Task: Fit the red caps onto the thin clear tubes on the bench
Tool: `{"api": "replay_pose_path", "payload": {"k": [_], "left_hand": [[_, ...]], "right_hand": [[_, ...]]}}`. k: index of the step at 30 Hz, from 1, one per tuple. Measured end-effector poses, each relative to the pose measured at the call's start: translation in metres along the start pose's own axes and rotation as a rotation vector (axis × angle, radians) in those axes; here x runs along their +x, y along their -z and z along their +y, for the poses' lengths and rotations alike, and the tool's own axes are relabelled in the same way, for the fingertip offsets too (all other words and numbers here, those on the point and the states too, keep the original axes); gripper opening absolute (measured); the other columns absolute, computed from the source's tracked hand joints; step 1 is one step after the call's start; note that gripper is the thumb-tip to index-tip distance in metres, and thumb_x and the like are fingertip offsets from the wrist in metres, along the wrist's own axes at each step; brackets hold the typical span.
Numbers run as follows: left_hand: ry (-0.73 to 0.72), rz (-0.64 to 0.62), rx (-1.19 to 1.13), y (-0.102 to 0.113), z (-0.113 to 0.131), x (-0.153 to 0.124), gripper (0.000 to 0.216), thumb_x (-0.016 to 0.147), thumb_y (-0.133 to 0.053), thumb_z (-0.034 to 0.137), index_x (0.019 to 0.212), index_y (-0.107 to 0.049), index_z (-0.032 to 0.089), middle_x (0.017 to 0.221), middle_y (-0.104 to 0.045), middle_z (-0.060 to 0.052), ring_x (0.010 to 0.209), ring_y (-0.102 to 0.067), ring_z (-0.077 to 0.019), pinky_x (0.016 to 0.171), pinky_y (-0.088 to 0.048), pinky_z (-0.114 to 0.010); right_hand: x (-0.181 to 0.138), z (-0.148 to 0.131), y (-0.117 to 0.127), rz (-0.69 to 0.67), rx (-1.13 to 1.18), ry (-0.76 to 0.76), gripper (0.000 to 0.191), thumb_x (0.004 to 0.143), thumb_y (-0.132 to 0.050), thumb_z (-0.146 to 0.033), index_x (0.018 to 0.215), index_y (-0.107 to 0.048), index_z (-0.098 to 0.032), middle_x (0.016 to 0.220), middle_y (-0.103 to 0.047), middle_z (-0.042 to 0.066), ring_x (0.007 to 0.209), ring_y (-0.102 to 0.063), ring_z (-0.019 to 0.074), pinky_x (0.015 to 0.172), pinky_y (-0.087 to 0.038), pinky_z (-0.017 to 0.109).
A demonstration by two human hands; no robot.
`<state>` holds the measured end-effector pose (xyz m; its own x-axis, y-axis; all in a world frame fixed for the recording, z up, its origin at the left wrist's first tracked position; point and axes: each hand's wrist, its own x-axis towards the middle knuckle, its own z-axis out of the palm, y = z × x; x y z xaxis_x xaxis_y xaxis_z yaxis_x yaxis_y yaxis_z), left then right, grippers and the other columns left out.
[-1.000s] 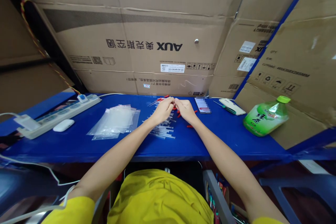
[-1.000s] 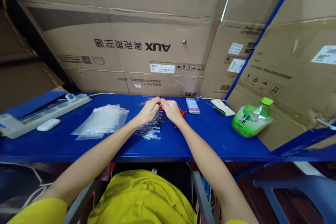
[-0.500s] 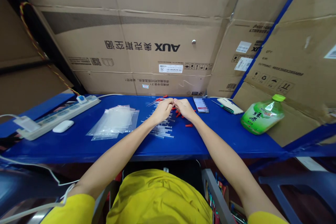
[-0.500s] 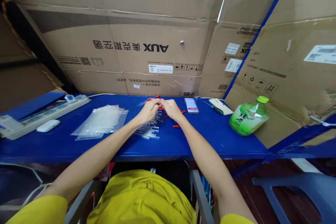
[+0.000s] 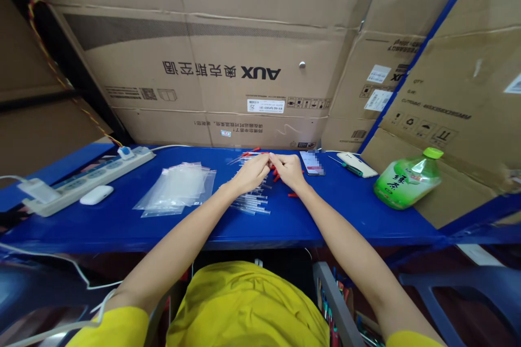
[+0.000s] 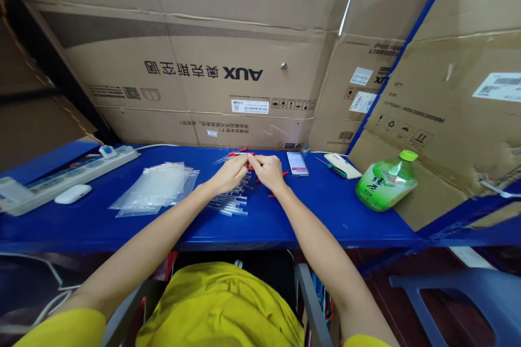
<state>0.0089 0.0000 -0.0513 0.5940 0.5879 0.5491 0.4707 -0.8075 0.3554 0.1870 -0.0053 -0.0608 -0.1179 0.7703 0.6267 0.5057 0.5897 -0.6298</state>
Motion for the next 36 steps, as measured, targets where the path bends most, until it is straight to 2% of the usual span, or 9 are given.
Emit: {"api": "replay_pose_path", "payload": {"k": [5, 10, 18, 21, 25, 28, 31, 36], "left_hand": [[-0.04, -0.014, -0.036, -0.001, -0.001, 0.003, 0.02, 0.096, -0.035, 0.015, 0.095, -0.055, 0.018, 0.102, -0.066, -0.012, 0.098, -0.061, -0.0239, 0.098, -0.051, -0.042], [-0.045, -0.009, -0.053, -0.001, -0.003, 0.005, 0.027, 0.095, -0.035, 0.015, 0.106, -0.06, 0.016, 0.114, -0.068, -0.015, 0.111, -0.062, -0.026, 0.107, -0.05, -0.046], [-0.031, 0.003, -0.031, 0.001, -0.005, 0.005, 0.024, 0.096, -0.035, 0.016, 0.095, -0.058, 0.017, 0.099, -0.067, -0.011, 0.096, -0.061, -0.0244, 0.096, -0.051, -0.043], [-0.041, 0.017, 0.027, 0.001, -0.002, 0.003, 0.023, 0.097, -0.035, 0.015, 0.099, -0.058, 0.018, 0.101, -0.066, -0.011, 0.097, -0.06, -0.0239, 0.095, -0.05, -0.041], [-0.003, 0.039, 0.139, 0.001, 0.005, 0.001, 0.024, 0.105, -0.034, 0.021, 0.11, -0.057, 0.018, 0.107, -0.066, -0.012, 0.099, -0.061, -0.0242, 0.094, -0.049, -0.039], [0.025, 0.035, 0.234, 0.001, 0.009, 0.001, 0.026, 0.108, -0.033, 0.026, 0.106, -0.058, 0.018, 0.104, -0.065, -0.012, 0.095, -0.062, -0.0245, 0.089, -0.049, -0.039], [0.03, 0.004, 0.251, 0.002, 0.01, 0.0, 0.024, 0.106, -0.035, 0.024, 0.105, -0.058, 0.018, 0.104, -0.066, -0.012, 0.092, -0.064, -0.0238, 0.088, -0.05, -0.037], [0.017, -0.058, 0.041, 0.002, 0.008, -0.002, 0.027, 0.099, -0.036, 0.018, 0.109, -0.062, 0.017, 0.11, -0.072, -0.013, 0.102, -0.067, -0.0265, 0.097, -0.053, -0.042]], "right_hand": [[-0.004, -0.002, -0.001, 0.038, -0.059, 0.087, 0.068, 0.105, -0.038, -0.066, 0.063, -0.068, -0.021, 0.063, -0.069, 0.007, 0.063, -0.065, 0.0206, 0.065, -0.039, 0.03], [-0.003, -0.005, -0.005, 0.062, -0.039, 0.066, 0.071, 0.104, -0.036, -0.069, 0.066, -0.071, -0.021, 0.064, -0.07, 0.008, 0.062, -0.065, 0.0213, 0.068, -0.043, 0.032], [-0.002, -0.007, -0.01, 0.041, 0.099, -0.007, 0.074, 0.1, -0.037, -0.077, 0.068, -0.069, -0.019, 0.066, -0.068, 0.005, 0.064, -0.061, 0.0185, 0.069, -0.045, 0.031], [0.001, -0.003, -0.011, 0.057, 0.194, -0.087, 0.074, 0.095, -0.041, -0.083, 0.06, -0.059, -0.021, 0.06, -0.061, 0.003, 0.061, -0.054, 0.0165, 0.064, -0.043, 0.03], [0.005, 0.0, -0.011, 0.103, 0.333, -0.279, 0.074, 0.088, -0.046, -0.089, 0.051, -0.034, -0.025, 0.047, -0.037, -0.003, 0.049, -0.035, 0.0122, 0.051, -0.033, 0.03], [0.006, 0.0, -0.011, 0.084, 0.394, -0.364, 0.074, 0.09, -0.04, -0.089, 0.052, -0.028, -0.027, 0.046, -0.028, -0.005, 0.046, -0.027, 0.0115, 0.048, -0.029, 0.03], [0.004, -0.002, -0.008, 0.062, 0.327, -0.285, 0.074, 0.092, -0.036, -0.088, 0.052, -0.03, -0.026, 0.047, -0.031, -0.004, 0.048, -0.03, 0.0124, 0.05, -0.031, 0.03], [-0.004, -0.004, 0.0, 0.018, 0.033, 0.044, 0.069, 0.097, -0.041, -0.079, 0.057, -0.047, -0.023, 0.056, -0.051, 0.001, 0.058, -0.047, 0.015, 0.064, -0.038, 0.03]]}}
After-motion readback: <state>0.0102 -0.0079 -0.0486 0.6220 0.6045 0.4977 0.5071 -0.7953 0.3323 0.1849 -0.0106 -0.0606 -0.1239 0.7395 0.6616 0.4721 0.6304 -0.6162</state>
